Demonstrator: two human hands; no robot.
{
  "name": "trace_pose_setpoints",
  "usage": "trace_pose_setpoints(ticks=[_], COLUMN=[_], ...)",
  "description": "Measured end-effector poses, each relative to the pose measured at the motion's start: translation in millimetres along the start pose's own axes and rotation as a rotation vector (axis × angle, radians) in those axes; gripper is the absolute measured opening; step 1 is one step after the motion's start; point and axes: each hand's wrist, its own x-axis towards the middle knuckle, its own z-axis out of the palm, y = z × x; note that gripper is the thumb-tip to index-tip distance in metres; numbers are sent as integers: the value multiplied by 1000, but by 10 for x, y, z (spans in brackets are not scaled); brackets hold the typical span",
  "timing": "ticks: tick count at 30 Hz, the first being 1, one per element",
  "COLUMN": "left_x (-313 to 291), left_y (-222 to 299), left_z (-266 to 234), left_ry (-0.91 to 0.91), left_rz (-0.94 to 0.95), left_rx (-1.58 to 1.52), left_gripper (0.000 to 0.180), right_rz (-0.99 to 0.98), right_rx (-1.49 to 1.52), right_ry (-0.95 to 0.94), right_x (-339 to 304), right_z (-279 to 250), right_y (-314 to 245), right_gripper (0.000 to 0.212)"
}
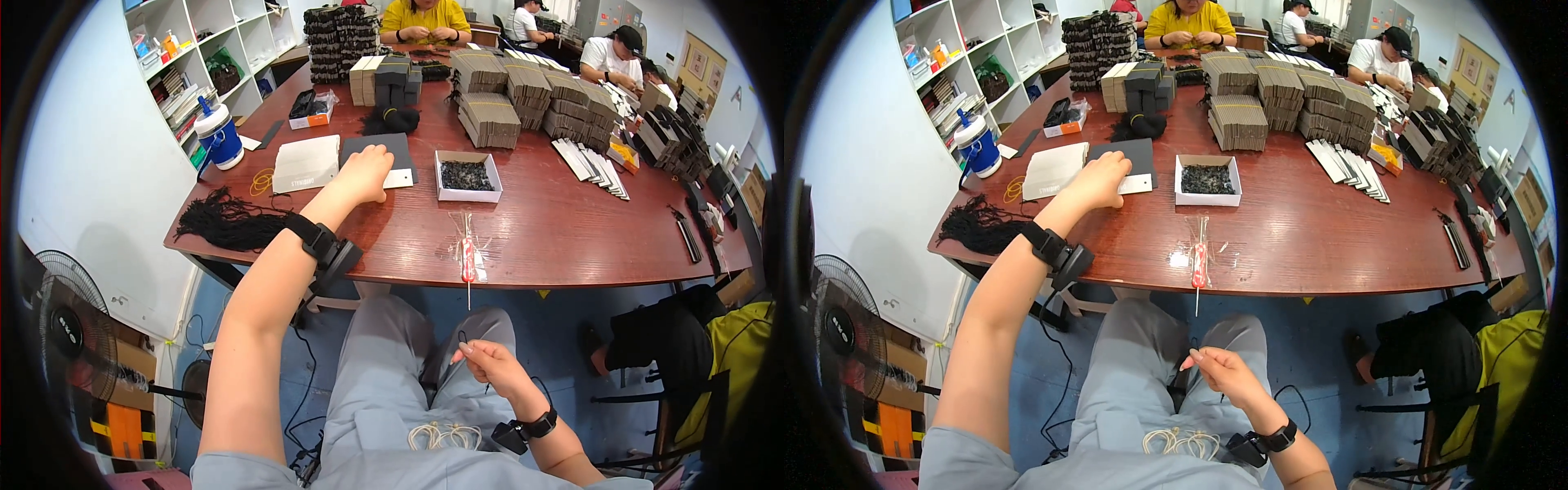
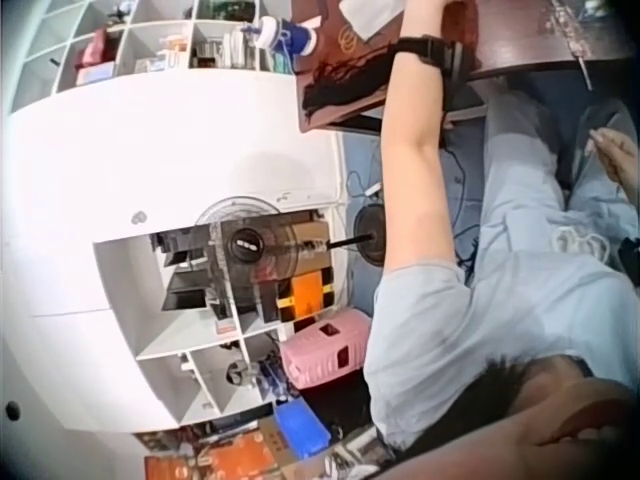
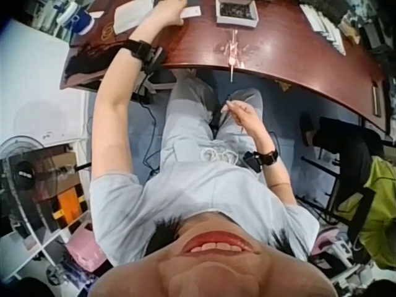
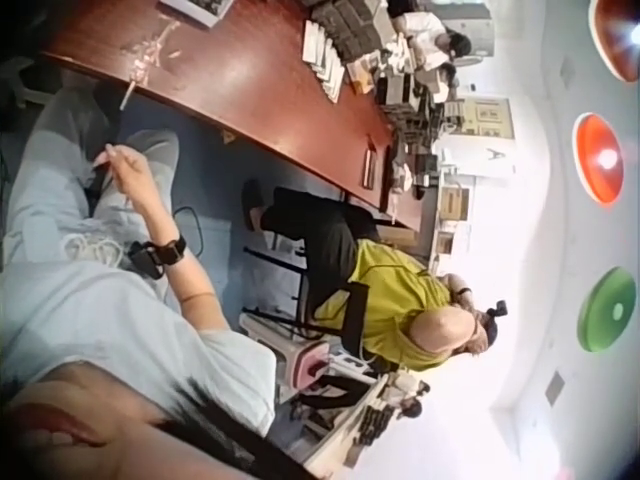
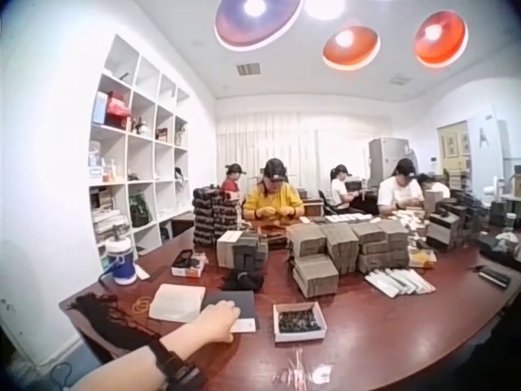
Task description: Manually attaching loops of black string to rectangular product tags.
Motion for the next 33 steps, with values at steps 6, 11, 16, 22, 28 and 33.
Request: trace_pose_setpoints(ticks=[6,11,16,22,28,33], left_x=[7,-77,-105,-333,-1056,-1243], left_y=[27,91,99,194,981,1189], left_z=[-41,-108,-244,-363,-335,93], left_ry=[-44,-162,-384,-89,425,678], left_rz=[0,9,-66,-8,-51,-217], left_rx=[80,9,-402,-609,-1351,-1223], left_gripper=[37,36,37,35,34,37], right_rz=[10,31,23,-5,-2,-6], right_rx=[9,21,5,8,28,87], right_ry=[0,20,20,20,45,39], right_x=[20,8,19,30,19,59], right_z=[0,-37,-44,-32,-57,-53], right_y=[15,54,63,31,76,96], right_gripper=[27,27,27,28,27,27])
